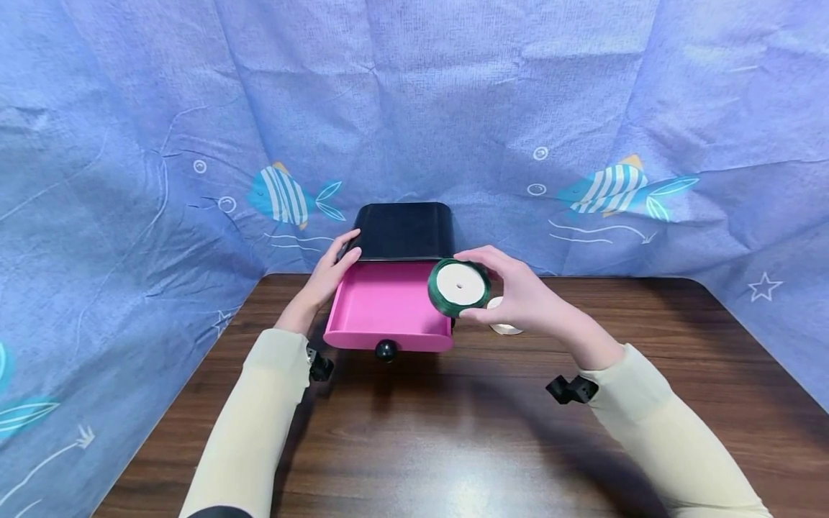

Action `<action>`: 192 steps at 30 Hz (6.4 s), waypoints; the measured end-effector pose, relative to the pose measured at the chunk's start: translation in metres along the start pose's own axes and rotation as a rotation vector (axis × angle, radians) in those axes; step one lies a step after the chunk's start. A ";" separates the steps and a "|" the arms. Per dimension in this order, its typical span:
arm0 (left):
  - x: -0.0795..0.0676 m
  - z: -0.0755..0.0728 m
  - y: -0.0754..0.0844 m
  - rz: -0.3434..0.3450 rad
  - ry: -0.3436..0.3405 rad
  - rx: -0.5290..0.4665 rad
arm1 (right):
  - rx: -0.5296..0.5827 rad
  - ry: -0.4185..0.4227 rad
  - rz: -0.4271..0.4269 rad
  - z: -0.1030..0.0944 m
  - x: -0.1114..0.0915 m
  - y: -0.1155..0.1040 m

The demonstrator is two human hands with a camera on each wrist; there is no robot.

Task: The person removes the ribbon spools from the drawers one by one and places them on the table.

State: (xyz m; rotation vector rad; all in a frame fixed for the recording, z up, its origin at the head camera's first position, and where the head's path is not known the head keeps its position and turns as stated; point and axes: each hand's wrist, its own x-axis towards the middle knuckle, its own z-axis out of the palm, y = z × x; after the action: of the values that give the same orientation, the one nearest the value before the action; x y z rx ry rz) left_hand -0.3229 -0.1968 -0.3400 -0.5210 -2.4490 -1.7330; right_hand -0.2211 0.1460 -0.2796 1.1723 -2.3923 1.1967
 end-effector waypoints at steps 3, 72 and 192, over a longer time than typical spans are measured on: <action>0.000 0.000 -0.001 0.001 -0.004 -0.003 | -0.026 0.014 0.038 -0.006 -0.010 0.007; -0.015 0.002 0.035 -0.031 -0.053 -0.050 | -0.312 -0.178 0.562 -0.053 -0.104 0.173; -0.015 -0.003 0.035 -0.043 -0.048 0.018 | 0.750 0.268 0.522 0.166 0.008 -0.021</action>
State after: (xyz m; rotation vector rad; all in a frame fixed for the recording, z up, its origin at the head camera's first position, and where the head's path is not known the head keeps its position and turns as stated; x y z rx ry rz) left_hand -0.2978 -0.1923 -0.3116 -0.5181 -2.5235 -1.7328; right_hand -0.1868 0.0096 -0.3704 0.4443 -2.1412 2.3747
